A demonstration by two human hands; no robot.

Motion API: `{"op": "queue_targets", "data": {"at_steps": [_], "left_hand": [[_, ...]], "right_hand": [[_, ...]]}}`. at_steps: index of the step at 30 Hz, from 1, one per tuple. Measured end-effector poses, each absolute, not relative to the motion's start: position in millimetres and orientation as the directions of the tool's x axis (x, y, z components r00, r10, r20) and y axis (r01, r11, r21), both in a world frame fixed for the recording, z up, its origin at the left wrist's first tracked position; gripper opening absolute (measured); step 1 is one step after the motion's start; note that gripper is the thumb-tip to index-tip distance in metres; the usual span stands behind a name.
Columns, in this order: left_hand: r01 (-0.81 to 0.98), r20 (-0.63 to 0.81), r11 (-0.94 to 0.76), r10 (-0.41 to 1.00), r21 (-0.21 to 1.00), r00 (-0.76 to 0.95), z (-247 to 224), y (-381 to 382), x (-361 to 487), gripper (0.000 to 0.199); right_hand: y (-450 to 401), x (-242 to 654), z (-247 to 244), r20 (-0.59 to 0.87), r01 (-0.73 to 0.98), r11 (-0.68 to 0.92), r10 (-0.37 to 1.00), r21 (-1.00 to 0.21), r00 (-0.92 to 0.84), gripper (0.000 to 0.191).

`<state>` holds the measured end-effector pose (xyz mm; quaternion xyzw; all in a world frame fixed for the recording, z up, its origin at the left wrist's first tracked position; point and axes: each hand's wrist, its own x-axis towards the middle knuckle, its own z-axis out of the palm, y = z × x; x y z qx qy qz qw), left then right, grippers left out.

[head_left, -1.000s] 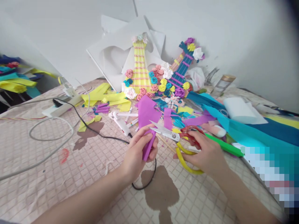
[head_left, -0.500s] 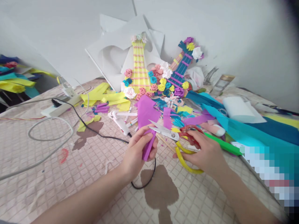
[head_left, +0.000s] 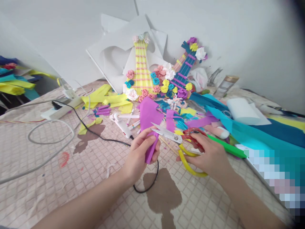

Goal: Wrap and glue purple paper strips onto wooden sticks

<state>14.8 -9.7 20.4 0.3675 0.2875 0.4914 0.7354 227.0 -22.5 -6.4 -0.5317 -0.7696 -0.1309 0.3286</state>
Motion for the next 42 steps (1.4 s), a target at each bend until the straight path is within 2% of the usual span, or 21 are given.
{"op": "queue_targets", "data": {"at_steps": [10, 14, 18, 22, 25, 28, 33, 42], "left_hand": [[-0.491, -0.089, 0.256, 0.937, 0.833, 0.336, 21.0, -9.1, 14.7, 0.010], [-0.492, -0.092, 0.251, 0.941, 0.834, 0.324, 20.3, -9.5, 15.1, 0.017], [-0.468, -0.047, 0.217, 0.937, 0.857, 0.347, 19.8, -9.9, 15.1, 0.030], [-0.421, -0.043, 0.174, 0.952, 0.890, 0.303, 18.8, -9.1, 15.0, 0.028], [-0.395, -0.008, 0.109, 0.969, 0.912, 0.248, 16.5, -7.5, 14.8, 0.018], [-0.356, 0.025, 0.063, 0.971, 0.932, 0.238, 13.7, -5.9, 15.0, 0.027], [-0.414, -0.001, 0.101, 0.972, 0.905, 0.236, 11.9, -6.0, 17.9, 0.013], [-0.405, -0.006, 0.118, 0.963, 0.907, 0.268, 12.2, -7.4, 19.1, 0.011]], "right_hand": [[-20.3, 229.1, -5.2, 0.686, 0.908, 0.401, 0.695, -0.119, -0.217, 0.040], [-19.3, 230.6, -3.5, 0.705, 0.912, 0.396, 0.675, -0.102, -0.215, 0.035], [-20.4, 227.7, 1.3, 0.655, 0.922, 0.315, 0.749, -0.224, -0.097, 0.034], [-22.4, 224.9, 3.6, 0.579, 0.910, 0.286, 0.813, -0.300, -0.065, 0.038], [-22.9, 224.5, 2.2, 0.566, 0.915, 0.295, 0.819, -0.275, -0.093, 0.043], [-22.5, 224.8, 0.6, 0.570, 0.926, 0.299, 0.813, -0.230, -0.120, 0.047], [-21.6, 225.3, 1.1, 0.627, 0.942, 0.298, 0.766, -0.154, -0.139, 0.047], [-22.7, 223.9, 2.7, 0.662, 0.949, 0.290, 0.736, -0.126, -0.137, 0.045]]}}
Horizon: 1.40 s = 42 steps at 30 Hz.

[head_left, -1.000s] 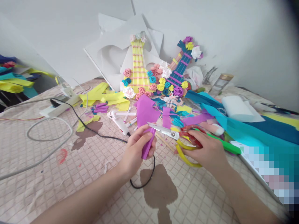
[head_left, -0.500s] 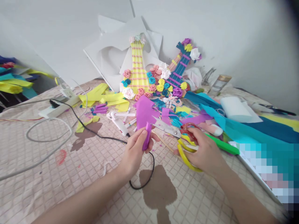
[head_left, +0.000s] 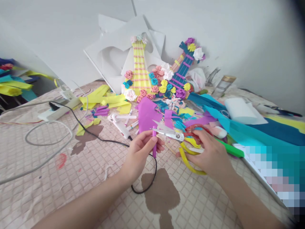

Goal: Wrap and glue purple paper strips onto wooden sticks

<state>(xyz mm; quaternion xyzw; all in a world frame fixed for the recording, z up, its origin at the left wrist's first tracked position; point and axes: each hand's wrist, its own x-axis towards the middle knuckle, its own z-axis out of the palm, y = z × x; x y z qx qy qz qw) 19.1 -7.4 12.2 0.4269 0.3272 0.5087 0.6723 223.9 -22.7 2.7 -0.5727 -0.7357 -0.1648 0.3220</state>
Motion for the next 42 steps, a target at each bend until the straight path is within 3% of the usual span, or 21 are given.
{"op": "queue_targets", "data": {"at_steps": [33, 42], "left_hand": [[-0.203, -0.023, 0.085, 0.957, 0.976, 0.290, 17.7, -9.4, 17.5, 0.019], [-0.207, -0.035, 0.096, 0.960, 0.974, 0.277, 14.5, -8.0, 18.6, 0.023]], "right_hand": [[-22.0, 225.3, 1.9, 0.693, 0.945, 0.320, 0.697, -0.074, -0.182, 0.053], [-21.7, 229.7, -0.1, 0.718, 0.956, 0.290, 0.676, -0.055, -0.164, 0.035]]}}
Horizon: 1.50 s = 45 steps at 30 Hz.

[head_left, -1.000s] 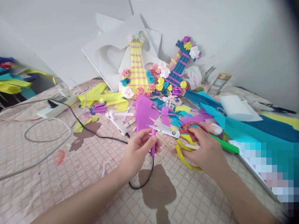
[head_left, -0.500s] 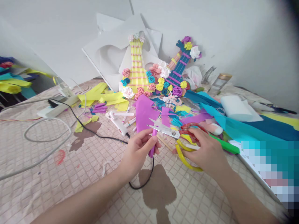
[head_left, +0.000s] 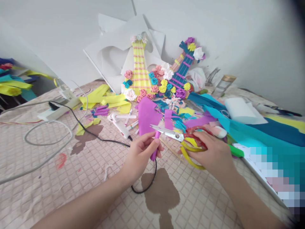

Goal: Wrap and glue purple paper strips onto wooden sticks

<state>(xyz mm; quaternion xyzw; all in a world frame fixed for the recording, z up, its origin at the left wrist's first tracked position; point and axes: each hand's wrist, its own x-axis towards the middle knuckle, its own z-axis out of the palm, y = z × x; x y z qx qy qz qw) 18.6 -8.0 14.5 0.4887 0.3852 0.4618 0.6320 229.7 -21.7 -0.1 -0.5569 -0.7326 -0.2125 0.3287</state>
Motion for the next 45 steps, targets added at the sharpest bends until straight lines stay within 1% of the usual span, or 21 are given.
{"op": "queue_targets", "data": {"at_steps": [3, 6, 8, 12, 15, 18, 22, 26, 28, 31, 35, 41, 45], "left_hand": [[-0.203, -0.026, 0.087, 0.958, 0.975, 0.287, 14.4, -8.4, 18.0, 0.023], [-0.209, -0.022, 0.085, 0.958, 0.974, 0.287, 14.8, -9.0, 17.6, 0.022], [-0.208, -0.022, 0.084, 0.959, 0.974, 0.284, 14.8, -9.0, 17.7, 0.022], [-0.222, -0.004, 0.067, 0.963, 0.973, 0.270, 13.3, -7.9, 17.8, 0.022], [-0.289, 0.012, 0.072, 0.960, 0.955, 0.281, 11.8, -7.3, 16.9, 0.022], [-0.362, 0.012, 0.110, 0.947, 0.925, 0.320, 11.2, -8.0, 15.1, 0.022], [-0.412, -0.001, 0.161, 0.932, 0.897, 0.362, 12.7, -10.4, 13.4, 0.030], [-0.446, -0.004, 0.213, 0.905, 0.869, 0.425, 16.4, -12.3, 13.9, 0.021], [-0.480, -0.010, 0.257, 0.889, 0.839, 0.459, 18.6, -12.6, 13.8, 0.018], [-0.547, -0.021, 0.345, 0.858, 0.763, 0.513, 20.8, -12.0, 12.2, 0.017], [-0.597, -0.002, 0.450, 0.799, 0.664, 0.601, 21.0, -10.1, 9.4, 0.018], [-0.614, -0.030, 0.509, 0.784, 0.603, 0.620, 20.4, -9.3, 10.1, 0.025], [-0.623, 0.010, 0.543, 0.749, 0.563, 0.662, 20.0, -10.3, 10.3, 0.019]], "right_hand": [[-22.2, 228.5, 2.0, 0.687, 0.956, 0.254, 0.722, -0.145, -0.088, 0.033], [-23.4, 227.0, 5.8, 0.599, 0.937, 0.224, 0.801, -0.268, -0.020, 0.035], [-24.4, 226.5, 7.5, 0.558, 0.929, 0.221, 0.830, -0.298, -0.018, 0.038], [-25.0, 225.9, 7.5, 0.554, 0.935, 0.224, 0.832, -0.274, -0.037, 0.041], [-23.3, 225.4, 6.6, 0.558, 0.938, 0.210, 0.830, -0.276, -0.022, 0.042], [-20.5, 226.6, 6.5, 0.542, 0.948, 0.146, 0.839, -0.283, 0.032, 0.046], [-17.3, 229.7, 6.6, 0.492, 0.956, 0.073, 0.867, -0.283, 0.079, 0.046], [-15.8, 230.9, 5.9, 0.498, 0.956, 0.065, 0.863, -0.285, 0.090, 0.044], [-15.7, 231.2, 5.6, 0.493, 0.949, 0.076, 0.865, -0.307, 0.091, 0.043], [-15.5, 232.5, 5.0, 0.484, 0.939, 0.086, 0.870, -0.332, 0.092, 0.042], [-13.4, 235.1, 2.4, 0.471, 0.941, 0.074, 0.877, -0.330, 0.096, 0.041], [-9.7, 238.6, -3.6, 0.486, 0.939, 0.092, 0.870, -0.331, 0.086, 0.042], [-9.8, 238.4, -7.1, 0.463, 0.942, 0.058, 0.880, -0.330, 0.107, 0.043]]}}
